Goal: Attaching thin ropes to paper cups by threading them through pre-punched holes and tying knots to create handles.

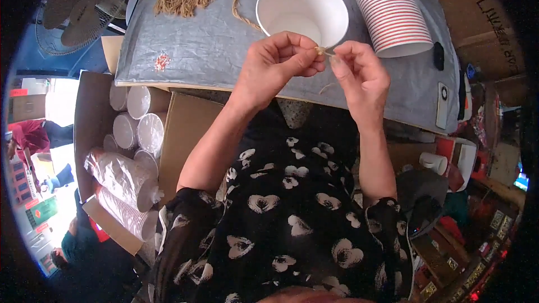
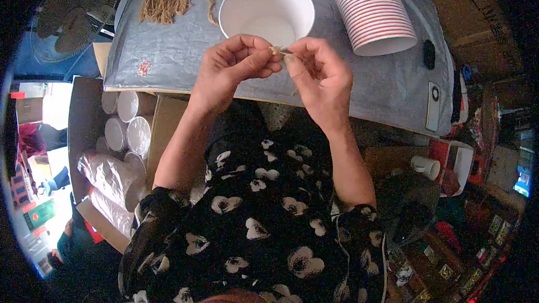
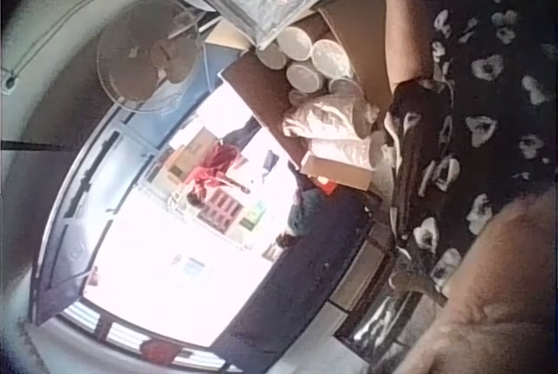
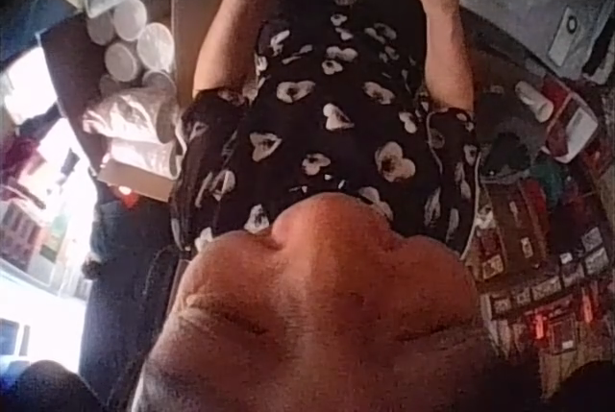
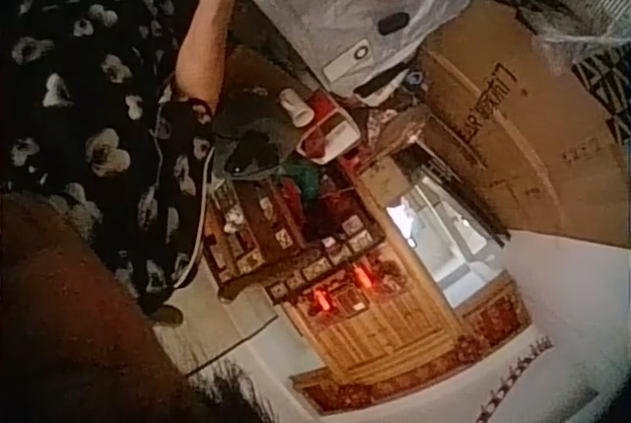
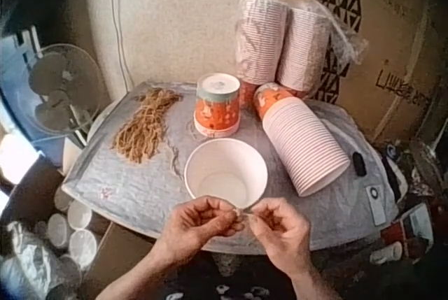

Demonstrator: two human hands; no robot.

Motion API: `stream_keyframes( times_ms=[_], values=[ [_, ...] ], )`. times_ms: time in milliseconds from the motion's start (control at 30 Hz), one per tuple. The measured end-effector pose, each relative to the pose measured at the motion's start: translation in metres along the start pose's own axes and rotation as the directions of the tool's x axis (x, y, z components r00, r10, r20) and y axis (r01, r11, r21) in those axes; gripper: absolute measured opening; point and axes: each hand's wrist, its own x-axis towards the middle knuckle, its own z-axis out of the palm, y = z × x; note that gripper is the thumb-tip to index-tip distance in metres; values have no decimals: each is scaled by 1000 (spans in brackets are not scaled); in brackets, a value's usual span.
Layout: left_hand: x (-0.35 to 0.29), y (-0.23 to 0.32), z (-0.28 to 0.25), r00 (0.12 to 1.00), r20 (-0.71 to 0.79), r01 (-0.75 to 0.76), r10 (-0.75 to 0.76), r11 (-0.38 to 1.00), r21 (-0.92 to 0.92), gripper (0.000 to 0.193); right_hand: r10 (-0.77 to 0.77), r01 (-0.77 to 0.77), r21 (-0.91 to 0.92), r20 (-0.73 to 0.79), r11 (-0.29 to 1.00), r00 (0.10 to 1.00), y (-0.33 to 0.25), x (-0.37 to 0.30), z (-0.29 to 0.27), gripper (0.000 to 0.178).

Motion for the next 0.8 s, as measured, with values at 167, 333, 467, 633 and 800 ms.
stream_keyframes(
  times_ms=[167,333,467,633,800],
  values=[
    [-2,0,3,999,-28,-21,23,997,72,20,-86,94,-198,46,976,995,-2,1,4,12],
    [-5,3,10,996,-21,-76,81,979,188,19,-137,144,-301,43,943,990,-8,4,8,11],
    [-6,1,13,989,-54,-120,139,957,265,17,-153,169,-344,74,924,985,-12,6,9,10],
    [-4,-1,13,981,-33,-167,190,924,344,14,-157,181,-379,93,908,983,-10,9,8,12],
    [-5,2,13,994,-40,-84,105,932,353,15,-190,203,-340,74,918,979,-6,8,8,11]
  ],
)
